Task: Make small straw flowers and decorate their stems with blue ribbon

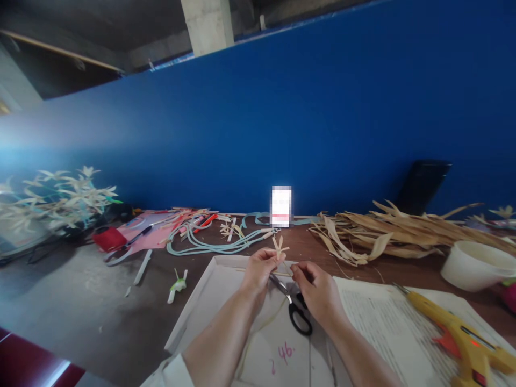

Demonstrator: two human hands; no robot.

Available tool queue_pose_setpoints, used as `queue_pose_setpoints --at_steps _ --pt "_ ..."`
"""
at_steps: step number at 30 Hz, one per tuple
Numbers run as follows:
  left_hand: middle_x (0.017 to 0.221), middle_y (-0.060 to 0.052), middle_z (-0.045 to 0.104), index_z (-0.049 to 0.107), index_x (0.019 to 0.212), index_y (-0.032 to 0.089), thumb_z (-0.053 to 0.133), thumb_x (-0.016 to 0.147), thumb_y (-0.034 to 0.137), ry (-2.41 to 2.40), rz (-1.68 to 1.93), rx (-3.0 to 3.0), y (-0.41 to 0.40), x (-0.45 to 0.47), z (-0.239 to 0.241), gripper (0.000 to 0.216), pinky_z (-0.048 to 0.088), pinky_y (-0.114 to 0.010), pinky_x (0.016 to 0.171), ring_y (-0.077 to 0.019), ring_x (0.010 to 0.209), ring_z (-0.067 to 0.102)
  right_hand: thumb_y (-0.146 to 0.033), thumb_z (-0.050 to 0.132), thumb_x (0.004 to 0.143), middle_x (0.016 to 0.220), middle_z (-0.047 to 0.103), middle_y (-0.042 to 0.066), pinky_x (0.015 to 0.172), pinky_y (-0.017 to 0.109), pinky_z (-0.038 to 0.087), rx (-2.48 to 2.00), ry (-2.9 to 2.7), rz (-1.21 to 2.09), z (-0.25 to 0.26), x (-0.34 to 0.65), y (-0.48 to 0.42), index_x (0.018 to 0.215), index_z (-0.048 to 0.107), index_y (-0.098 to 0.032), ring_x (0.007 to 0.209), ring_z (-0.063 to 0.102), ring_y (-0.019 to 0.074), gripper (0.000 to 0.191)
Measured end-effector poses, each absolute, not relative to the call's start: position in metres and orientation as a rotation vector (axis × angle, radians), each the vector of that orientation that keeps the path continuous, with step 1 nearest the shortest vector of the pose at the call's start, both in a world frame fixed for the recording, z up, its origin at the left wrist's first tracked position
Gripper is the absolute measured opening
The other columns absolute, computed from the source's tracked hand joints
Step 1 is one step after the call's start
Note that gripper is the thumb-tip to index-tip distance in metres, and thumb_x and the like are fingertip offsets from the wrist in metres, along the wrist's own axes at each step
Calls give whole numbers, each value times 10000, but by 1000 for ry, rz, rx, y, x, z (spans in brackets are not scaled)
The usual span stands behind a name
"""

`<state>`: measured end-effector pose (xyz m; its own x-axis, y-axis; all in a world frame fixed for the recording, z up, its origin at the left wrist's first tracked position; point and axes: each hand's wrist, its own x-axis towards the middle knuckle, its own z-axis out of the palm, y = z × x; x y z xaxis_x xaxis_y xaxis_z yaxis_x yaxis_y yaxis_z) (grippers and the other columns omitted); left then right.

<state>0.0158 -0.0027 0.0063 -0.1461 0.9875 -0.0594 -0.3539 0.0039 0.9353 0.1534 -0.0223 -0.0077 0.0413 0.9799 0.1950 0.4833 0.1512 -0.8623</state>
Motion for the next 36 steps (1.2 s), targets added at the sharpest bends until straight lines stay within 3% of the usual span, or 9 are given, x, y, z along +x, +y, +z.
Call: queue_pose_setpoints --at_steps 6,26,36 --pt "586 8 570 621 626 128 780 512 324 1013 1465 905 -3 16 6 277 359 -222 608 -75 561 456 -484 480 783 654 655 18 527 251 400 -1463 -1575 695 -5 154 -23 782 638 -194 557 558 159 330" --pt "580 44 505 607 701 142 760 519 426 1074 1527 739 9 6 -5 371 265 -175 483 -28 470 362 -535 468 775 571 598 4 499 250 371 -1482 -1492 582 -12 158 -20 770 631 -191 505 505 151 380" --pt "521 44 476 597 668 121 761 526 404 1066 1491 851 5 11 0 357 253 -181 466 -33 459 338 -507 478 779 666 656 9 544 251 391 -1508 -1527 611 -11 158 -20 783 642 -198 574 559 157 350"
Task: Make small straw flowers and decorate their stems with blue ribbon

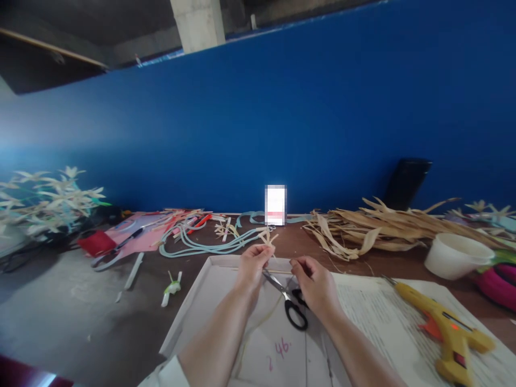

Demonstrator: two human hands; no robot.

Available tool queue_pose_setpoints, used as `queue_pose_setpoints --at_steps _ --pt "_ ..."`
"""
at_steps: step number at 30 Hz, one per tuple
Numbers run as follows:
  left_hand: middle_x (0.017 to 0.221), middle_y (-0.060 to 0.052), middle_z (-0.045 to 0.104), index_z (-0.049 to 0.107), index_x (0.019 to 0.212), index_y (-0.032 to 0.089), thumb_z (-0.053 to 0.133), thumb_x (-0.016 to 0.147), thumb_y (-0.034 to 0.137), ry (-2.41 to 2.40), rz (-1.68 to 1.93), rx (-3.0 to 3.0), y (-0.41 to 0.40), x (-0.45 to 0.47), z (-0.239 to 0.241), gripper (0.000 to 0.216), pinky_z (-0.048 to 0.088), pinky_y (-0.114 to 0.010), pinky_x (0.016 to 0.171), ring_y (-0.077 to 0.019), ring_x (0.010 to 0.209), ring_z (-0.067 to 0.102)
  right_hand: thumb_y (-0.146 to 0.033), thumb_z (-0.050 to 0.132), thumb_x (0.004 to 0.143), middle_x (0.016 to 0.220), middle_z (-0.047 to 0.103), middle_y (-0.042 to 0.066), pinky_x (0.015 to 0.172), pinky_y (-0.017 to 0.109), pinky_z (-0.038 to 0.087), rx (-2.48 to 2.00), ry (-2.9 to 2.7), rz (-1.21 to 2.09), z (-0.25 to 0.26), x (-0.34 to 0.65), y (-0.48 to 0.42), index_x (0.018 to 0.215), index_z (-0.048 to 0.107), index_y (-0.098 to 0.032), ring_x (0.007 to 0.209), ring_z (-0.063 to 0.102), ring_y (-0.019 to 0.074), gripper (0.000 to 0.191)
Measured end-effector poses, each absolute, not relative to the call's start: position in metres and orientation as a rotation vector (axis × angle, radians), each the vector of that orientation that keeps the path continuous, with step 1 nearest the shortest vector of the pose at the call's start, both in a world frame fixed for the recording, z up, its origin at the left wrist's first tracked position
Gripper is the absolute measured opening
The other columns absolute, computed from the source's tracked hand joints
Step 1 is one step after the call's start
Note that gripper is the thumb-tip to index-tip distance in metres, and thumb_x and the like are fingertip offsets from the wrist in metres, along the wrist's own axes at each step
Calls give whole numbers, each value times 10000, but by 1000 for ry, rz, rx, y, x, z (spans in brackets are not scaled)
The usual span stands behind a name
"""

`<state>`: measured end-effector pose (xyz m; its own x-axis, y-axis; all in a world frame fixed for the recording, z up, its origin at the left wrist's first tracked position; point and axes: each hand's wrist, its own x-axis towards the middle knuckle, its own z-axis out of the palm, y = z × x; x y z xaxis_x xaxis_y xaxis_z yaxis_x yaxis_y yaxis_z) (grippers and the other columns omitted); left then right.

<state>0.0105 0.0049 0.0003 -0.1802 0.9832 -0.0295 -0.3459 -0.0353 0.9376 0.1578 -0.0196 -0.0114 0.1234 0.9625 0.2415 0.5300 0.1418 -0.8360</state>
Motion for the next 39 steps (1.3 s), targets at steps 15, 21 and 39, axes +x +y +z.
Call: queue_pose_setpoints --at_steps 15,21,39 --pt "567 8 551 616 617 138 730 568 333 1088 1378 1079 -5 18 6 232 328 -211 543 -73 521 423 -510 490 766 613 638 12 487 244 379 -1513 -1539 634 -15 161 -17 773 644 -194 528 535 153 352" --pt "589 -5 576 619 628 138 732 572 313 1120 1364 1095 -6 19 5 216 349 -218 555 -87 542 450 -516 488 770 603 635 5 488 247 374 -1528 -1569 586 -9 160 -20 750 637 -202 521 532 154 348" --pt "634 -10 596 615 650 133 723 577 318 1114 1384 1077 -8 19 9 227 396 -217 611 -94 589 500 -476 511 775 815 679 24 538 247 440 -1384 -1644 727 -9 155 -24 945 648 -203 607 568 155 350"
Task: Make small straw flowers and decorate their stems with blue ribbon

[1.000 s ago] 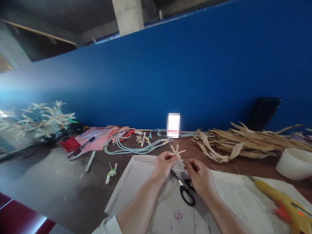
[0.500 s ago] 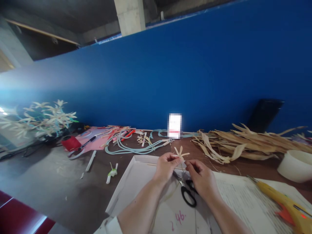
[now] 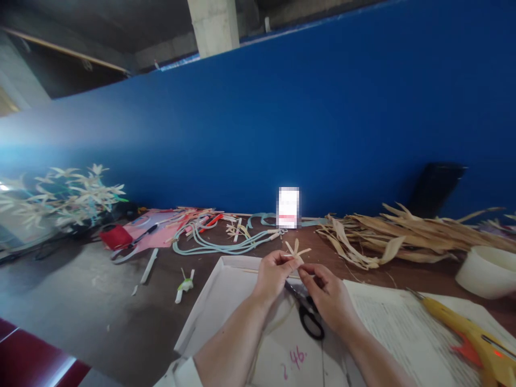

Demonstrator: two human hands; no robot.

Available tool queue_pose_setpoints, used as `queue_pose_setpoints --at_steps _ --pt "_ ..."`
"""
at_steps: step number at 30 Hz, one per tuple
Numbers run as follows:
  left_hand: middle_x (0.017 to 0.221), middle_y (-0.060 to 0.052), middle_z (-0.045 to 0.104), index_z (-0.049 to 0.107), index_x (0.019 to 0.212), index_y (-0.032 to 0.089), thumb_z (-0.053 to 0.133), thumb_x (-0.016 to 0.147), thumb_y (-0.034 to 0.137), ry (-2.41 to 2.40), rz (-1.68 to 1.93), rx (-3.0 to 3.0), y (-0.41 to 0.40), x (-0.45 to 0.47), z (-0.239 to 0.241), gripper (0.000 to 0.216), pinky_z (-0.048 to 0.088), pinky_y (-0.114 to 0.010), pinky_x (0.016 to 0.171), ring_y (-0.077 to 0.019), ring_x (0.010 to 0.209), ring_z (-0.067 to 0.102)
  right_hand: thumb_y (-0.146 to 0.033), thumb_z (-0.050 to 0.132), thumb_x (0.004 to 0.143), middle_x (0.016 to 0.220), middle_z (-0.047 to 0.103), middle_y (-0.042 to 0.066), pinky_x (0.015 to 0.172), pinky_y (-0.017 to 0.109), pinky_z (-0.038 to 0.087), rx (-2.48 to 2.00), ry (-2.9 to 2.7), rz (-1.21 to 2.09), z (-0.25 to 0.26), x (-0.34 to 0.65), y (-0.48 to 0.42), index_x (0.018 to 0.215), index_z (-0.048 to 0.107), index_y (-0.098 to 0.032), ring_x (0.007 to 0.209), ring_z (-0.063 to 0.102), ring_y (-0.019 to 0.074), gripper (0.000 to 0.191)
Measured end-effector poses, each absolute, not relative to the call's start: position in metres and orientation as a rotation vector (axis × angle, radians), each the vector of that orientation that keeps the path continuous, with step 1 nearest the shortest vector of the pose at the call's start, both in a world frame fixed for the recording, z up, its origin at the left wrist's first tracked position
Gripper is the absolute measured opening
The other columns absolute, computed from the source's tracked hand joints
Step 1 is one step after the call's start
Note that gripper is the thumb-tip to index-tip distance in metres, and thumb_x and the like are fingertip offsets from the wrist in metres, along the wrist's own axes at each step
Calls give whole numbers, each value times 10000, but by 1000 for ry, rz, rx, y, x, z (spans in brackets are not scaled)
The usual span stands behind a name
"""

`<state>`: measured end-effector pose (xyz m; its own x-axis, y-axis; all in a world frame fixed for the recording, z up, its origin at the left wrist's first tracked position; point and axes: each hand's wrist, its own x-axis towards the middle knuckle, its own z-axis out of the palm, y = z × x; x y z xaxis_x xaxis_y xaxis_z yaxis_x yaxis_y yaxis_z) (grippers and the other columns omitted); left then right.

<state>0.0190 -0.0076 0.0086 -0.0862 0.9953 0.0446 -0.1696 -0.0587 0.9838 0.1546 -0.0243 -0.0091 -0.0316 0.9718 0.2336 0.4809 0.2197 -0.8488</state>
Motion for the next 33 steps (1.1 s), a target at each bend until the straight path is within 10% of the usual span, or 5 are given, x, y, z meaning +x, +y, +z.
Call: queue_pose_setpoints --at_steps 33 --pt "628 -15 621 614 656 139 732 569 329 1113 1372 1089 -12 22 10 240 433 -221 598 -112 594 551 -488 578 738 766 650 26 462 230 386 -1383 -1609 605 -18 155 -18 919 612 -198 491 494 114 344"
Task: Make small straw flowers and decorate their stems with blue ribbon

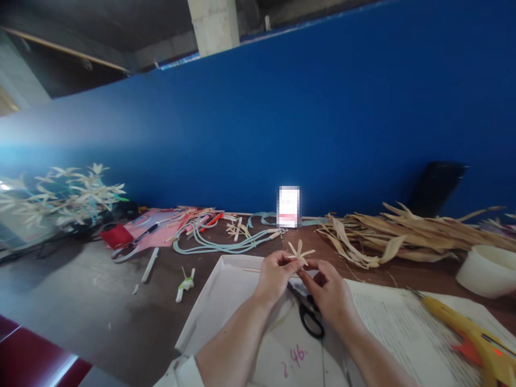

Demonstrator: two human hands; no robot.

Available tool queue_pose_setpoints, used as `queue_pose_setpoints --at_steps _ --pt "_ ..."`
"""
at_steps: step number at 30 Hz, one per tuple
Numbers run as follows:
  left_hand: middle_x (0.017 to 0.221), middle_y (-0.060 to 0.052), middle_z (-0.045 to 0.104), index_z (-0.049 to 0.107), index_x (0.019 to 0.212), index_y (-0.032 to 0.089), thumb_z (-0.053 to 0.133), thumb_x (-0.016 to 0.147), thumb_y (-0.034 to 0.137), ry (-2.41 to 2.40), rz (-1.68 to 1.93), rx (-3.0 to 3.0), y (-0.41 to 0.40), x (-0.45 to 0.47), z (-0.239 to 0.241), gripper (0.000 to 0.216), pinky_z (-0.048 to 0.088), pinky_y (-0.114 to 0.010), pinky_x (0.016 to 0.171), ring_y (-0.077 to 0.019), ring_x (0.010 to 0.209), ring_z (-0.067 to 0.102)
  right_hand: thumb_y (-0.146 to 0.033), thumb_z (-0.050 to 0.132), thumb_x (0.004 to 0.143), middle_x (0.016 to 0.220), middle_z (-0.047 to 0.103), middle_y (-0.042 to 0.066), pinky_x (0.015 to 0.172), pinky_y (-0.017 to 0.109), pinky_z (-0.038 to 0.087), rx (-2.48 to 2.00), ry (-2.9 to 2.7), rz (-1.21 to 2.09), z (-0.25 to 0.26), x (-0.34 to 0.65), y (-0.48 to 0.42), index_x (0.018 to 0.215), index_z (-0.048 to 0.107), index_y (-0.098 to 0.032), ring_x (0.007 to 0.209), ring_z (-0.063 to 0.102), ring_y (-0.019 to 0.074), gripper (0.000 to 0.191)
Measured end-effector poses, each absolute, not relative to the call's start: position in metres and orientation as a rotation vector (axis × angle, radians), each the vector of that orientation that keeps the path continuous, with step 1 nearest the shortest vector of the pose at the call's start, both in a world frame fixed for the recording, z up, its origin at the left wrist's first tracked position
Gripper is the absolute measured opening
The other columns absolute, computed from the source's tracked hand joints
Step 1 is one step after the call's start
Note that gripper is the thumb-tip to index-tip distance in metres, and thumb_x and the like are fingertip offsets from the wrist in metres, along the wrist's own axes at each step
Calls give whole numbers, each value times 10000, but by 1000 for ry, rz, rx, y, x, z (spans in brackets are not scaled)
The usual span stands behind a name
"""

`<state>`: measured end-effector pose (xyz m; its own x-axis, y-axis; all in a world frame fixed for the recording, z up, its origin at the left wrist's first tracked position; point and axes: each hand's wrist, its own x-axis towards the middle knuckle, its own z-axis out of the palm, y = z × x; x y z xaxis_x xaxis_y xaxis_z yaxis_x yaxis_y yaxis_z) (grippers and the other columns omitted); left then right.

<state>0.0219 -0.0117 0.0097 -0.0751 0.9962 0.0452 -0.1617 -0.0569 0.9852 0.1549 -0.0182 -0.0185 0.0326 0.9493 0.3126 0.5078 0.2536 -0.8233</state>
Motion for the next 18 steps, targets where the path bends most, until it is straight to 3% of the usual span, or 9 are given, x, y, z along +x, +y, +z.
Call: queue_pose_setpoints --at_steps 5,18 --pt "640 -34 646 587 650 137 739 567 305 1023 1364 1028 -17 26 14 241 459 -239 627 -139 626 596 -506 551 757 695 606 17 492 239 387 -1352 -1692 528 -18 156 -19 807 635 -194 525 498 126 327" --pt "613 -8 603 614 664 132 721 582 297 1118 1342 1116 -14 26 9 213 391 -201 554 -97 574 511 -457 507 797 766 630 39 642 271 427 -1275 -1744 431 -12 156 -20 736 630 -216 714 571 183 278"
